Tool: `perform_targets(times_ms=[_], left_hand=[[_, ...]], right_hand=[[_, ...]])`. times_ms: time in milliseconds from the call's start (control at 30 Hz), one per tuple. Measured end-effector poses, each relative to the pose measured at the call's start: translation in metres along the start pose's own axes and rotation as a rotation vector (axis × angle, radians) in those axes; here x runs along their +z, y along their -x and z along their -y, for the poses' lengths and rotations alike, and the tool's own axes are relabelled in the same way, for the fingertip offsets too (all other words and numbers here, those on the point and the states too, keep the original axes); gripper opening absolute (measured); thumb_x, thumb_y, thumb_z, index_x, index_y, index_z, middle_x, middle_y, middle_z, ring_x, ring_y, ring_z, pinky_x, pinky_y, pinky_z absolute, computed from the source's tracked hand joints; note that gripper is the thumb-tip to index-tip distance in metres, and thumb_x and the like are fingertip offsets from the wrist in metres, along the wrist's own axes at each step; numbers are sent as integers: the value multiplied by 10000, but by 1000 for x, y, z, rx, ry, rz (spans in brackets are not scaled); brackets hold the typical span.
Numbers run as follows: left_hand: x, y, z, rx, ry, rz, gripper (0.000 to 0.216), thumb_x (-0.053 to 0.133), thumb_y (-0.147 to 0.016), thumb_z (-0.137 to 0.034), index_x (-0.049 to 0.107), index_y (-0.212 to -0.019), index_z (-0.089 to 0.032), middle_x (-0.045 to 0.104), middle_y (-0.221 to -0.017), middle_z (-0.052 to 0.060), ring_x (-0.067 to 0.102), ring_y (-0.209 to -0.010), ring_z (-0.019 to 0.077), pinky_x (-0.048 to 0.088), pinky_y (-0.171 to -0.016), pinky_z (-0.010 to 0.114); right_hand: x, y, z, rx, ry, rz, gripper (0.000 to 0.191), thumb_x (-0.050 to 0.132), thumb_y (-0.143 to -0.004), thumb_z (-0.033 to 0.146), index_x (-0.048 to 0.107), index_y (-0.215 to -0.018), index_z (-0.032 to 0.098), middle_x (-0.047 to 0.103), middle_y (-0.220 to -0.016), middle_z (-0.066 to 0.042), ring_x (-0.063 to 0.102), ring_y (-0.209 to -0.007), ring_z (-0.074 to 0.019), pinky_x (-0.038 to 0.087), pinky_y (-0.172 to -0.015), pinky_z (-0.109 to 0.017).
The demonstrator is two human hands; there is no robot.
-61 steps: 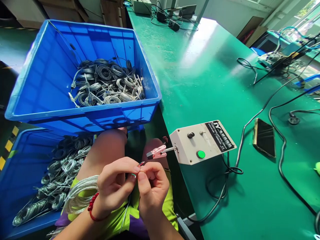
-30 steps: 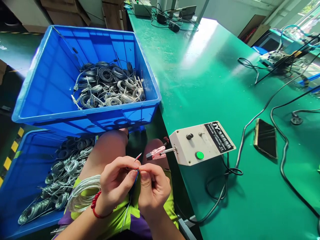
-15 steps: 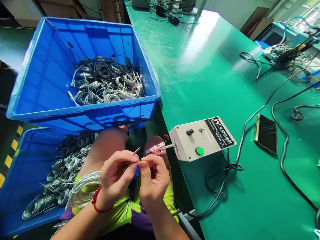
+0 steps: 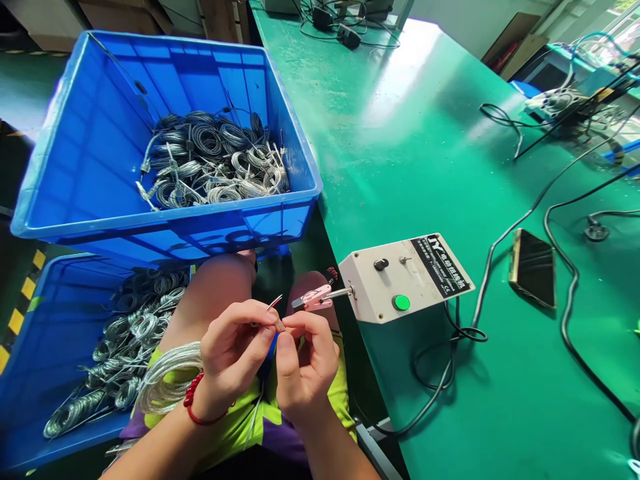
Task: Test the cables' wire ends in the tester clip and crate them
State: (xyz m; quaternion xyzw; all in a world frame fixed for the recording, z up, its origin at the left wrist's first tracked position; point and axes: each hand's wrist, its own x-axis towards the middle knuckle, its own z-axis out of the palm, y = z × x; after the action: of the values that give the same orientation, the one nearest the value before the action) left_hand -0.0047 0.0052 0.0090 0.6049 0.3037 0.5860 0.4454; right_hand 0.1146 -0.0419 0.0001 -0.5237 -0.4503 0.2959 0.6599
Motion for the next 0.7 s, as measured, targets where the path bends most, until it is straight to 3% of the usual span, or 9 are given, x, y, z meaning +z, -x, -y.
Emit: perform_targets(times_ms=[133, 367, 467, 600, 700], left_hand=[[1, -3, -1, 17, -9, 2, 202, 718, -1058, -79, 748, -1189, -230, 761, -995, 27, 606, -675, 97, 516, -626, 194], [3, -2, 1, 34, -28, -17, 225, 716, -1048, -60, 746, -1196, -226, 772, -995, 28, 599, -661, 94, 516, -626, 200], [3, -1, 1, 20, -42, -29, 225, 710, -1052, -56, 747, -1190, -229, 774, -1005, 28, 639, -690, 102, 541, -648, 201], [3, 1, 2, -28, -60, -97, 224, 698, -1068, -57, 752, -1184, -240, 777, -1032, 27, 691, -749, 113, 568, -683, 198], [4, 1, 4, -41, -76, -113, 227, 711, -1069, -64, 758, -1196, -245, 783, -1046, 28, 706, -762, 112, 572, -688, 192]], right_hand=[[1, -3, 2, 26, 20, 9, 139, 726, -1100, 182, 793, -1156, 290, 801, -943, 10, 750, -774, -148, 601, -730, -241], [6, -3, 4, 137, -148, -38, 73, 765, -1104, 316, 800, -1067, 262, 763, -915, -9, 731, -785, -162, 602, -732, -256], [7, -7, 5, 205, -211, -74, 172, 802, -1076, 389, 802, -991, 239, 722, -832, -7, 660, -696, -156, 550, -669, -266], [8, -22, 5, 286, -326, -176, 509, 740, -1075, 622, 772, -770, 216, 576, -604, 23, 521, -551, -137, 443, -557, -261], [8, -32, 3, 390, -306, -262, 615, 785, -1000, 733, 746, -686, 206, 638, -615, -12, 549, -559, -147, 451, -551, -270]])
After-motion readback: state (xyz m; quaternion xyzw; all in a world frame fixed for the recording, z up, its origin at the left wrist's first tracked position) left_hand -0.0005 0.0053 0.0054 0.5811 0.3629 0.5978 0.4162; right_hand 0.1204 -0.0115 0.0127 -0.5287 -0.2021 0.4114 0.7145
